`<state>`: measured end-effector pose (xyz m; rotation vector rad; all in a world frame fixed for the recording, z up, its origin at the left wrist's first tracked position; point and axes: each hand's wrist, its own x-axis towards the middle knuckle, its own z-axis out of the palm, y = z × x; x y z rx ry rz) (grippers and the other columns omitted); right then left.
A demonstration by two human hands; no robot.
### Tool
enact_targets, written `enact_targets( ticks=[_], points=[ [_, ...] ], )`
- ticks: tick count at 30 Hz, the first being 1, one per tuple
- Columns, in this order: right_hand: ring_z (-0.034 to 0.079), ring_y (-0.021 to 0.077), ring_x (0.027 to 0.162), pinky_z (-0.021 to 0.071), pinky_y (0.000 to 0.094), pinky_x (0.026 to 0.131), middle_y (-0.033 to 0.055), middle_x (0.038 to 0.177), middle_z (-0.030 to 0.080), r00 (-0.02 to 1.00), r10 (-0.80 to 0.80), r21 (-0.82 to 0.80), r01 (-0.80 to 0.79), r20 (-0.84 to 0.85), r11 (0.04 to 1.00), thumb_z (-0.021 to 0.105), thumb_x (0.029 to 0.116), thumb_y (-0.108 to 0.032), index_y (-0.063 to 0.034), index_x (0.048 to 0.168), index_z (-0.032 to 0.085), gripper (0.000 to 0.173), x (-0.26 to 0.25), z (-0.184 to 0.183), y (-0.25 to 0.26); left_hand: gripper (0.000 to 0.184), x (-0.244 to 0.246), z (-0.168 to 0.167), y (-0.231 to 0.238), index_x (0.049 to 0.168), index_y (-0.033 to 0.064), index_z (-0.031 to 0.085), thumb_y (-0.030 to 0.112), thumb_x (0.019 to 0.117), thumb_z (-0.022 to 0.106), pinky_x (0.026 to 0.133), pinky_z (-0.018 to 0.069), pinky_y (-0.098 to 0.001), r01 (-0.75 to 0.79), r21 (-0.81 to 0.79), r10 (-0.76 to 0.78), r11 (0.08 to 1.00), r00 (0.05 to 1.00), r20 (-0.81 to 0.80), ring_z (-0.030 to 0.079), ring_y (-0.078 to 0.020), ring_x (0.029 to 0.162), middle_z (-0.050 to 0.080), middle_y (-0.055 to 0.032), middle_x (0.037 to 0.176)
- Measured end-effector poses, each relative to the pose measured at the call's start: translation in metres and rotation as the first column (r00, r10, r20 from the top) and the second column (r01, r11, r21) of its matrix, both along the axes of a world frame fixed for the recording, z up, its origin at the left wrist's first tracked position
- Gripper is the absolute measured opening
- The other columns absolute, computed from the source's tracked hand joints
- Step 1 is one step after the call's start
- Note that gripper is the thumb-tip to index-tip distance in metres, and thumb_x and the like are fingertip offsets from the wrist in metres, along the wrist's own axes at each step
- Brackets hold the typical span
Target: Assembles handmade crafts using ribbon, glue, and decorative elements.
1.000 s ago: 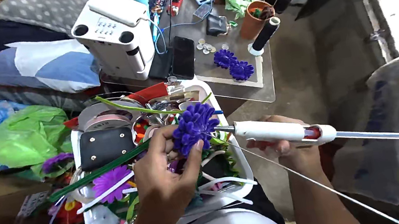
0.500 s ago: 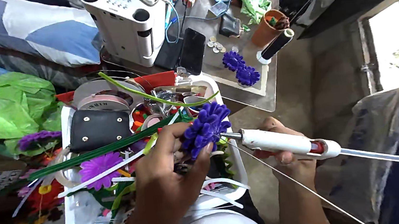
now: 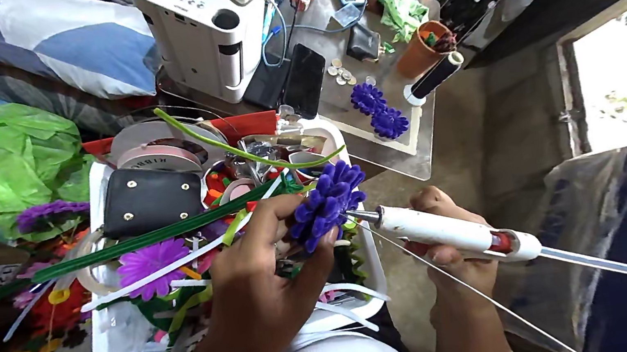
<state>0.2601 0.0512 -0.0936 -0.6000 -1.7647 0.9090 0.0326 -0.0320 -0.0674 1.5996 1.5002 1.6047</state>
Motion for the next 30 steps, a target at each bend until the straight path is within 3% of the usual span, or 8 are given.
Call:
enact_targets(
  ticks=[7,16,19,21,24,26,30],
  points=[
    [0.057,-0.0051,0.085,0.0433,0.0172,0.085,-0.0154,0.081,0.062,0.999,-0.035,0.028,0.035,-0.002,0.999,0.067,0.0944,-0.055,-0.026,0.089,0.071,0.03,0.001,0.001,0.001,0.029,-0.001,0.0,0.0,0.115,0.0006,0.061,0.023,0.0977,0.068,0.076,0.0597,-0.0141,-0.017,-0.019,0.017,1.0,1.0,-0.016,0.07,0.004,0.088,0.075,0.0023,0.097],
    [0.06,-0.005,0.087,0.047,0.016,0.084,-0.0156,0.09,0.067,0.995,0.012,-0.043,-0.017,-0.104,0.999,0.063,0.0965,-0.055,-0.0284,0.097,0.073,0.029,0.006,-0.003,0.002,0.03,-0.001,0.001,0.002,0.115,0.0004,0.061,0.024,0.0975,0.068,0.076,0.0595,-0.0132,-0.016,-0.009,0.016,1.0,1.0,-0.022,0.069,0.0049,0.089,0.075,0.0032,0.098],
    [0.069,0.0025,0.093,0.0556,0.0198,0.087,-0.0081,0.106,0.074,0.975,0.117,-0.191,-0.153,-0.187,0.97,0.058,0.0989,-0.055,-0.0245,0.115,0.075,0.038,0.01,-0.003,0.002,0.03,-0.002,-0.001,0.002,0.115,0.0006,0.061,0.024,0.0965,0.069,0.073,0.0594,-0.0131,-0.031,-0.003,0.031,1.0,0.999,-0.023,0.069,0.0052,0.086,0.075,0.0038,0.097],
    [0.072,0.0094,0.097,0.059,0.0242,0.086,-0.0005,0.111,0.076,0.944,0.144,-0.306,-0.236,-0.296,0.922,0.059,0.098,-0.055,-0.0201,0.121,0.074,0.044,0.009,-0.003,0.002,0.03,-0.003,-0.002,0.002,0.115,0.0028,0.062,0.025,0.0955,0.071,0.072,0.0596,-0.0133,-0.041,-0.007,0.041,0.999,0.999,-0.027,0.069,0.0052,0.086,0.075,0.0052,0.097],
    [0.073,0.0053,0.084,0.0602,0.0188,0.071,0.0013,0.119,0.074,0.875,0.225,-0.349,-0.39,-0.428,0.852,0.06,0.1019,-0.041,-0.0172,0.12,0.075,0.034,0.007,0.004,0.007,0.031,-0.005,-0.002,0.001,0.115,0.0059,0.061,0.027,0.095,0.071,0.073,0.0595,-0.0133,-0.036,-0.024,0.036,0.999,0.999,-0.024,0.069,0.0054,0.088,0.074,0.0074,0.099],
    [0.07,0.0008,0.073,0.057,0.014,0.06,0.0011,0.118,0.074,0.852,0.221,-0.352,-0.413,-0.474,0.84,0.06,0.1034,-0.032,-0.0141,0.119,0.073,0.028,0.008,0.005,0.008,0.031,-0.006,-0.002,0.0,0.115,0.0058,0.06,0.026,0.0945,0.072,0.073,0.0592,-0.0126,-0.039,-0.028,0.038,0.999,0.999,-0.037,0.068,0.0061,0.088,0.073,0.0084,0.099],
    [0.063,-0.0051,0.066,0.0502,0.0111,0.054,-0.0019,0.106,0.076,0.926,0.048,-0.394,-0.205,-0.374,0.896,0.066,0.0995,-0.031,-0.0127,0.113,0.073,0.024,0.016,0.003,0.014,0.03,-0.009,-0.002,-0.001,0.117,0.006,0.057,0.021,0.0956,0.072,0.075,0.057,-0.011,0.004,-0.019,-0.005,1.0,0.997,-0.075,0.066,0.0091,0.089,0.072,0.0111,0.1]
  ],
)
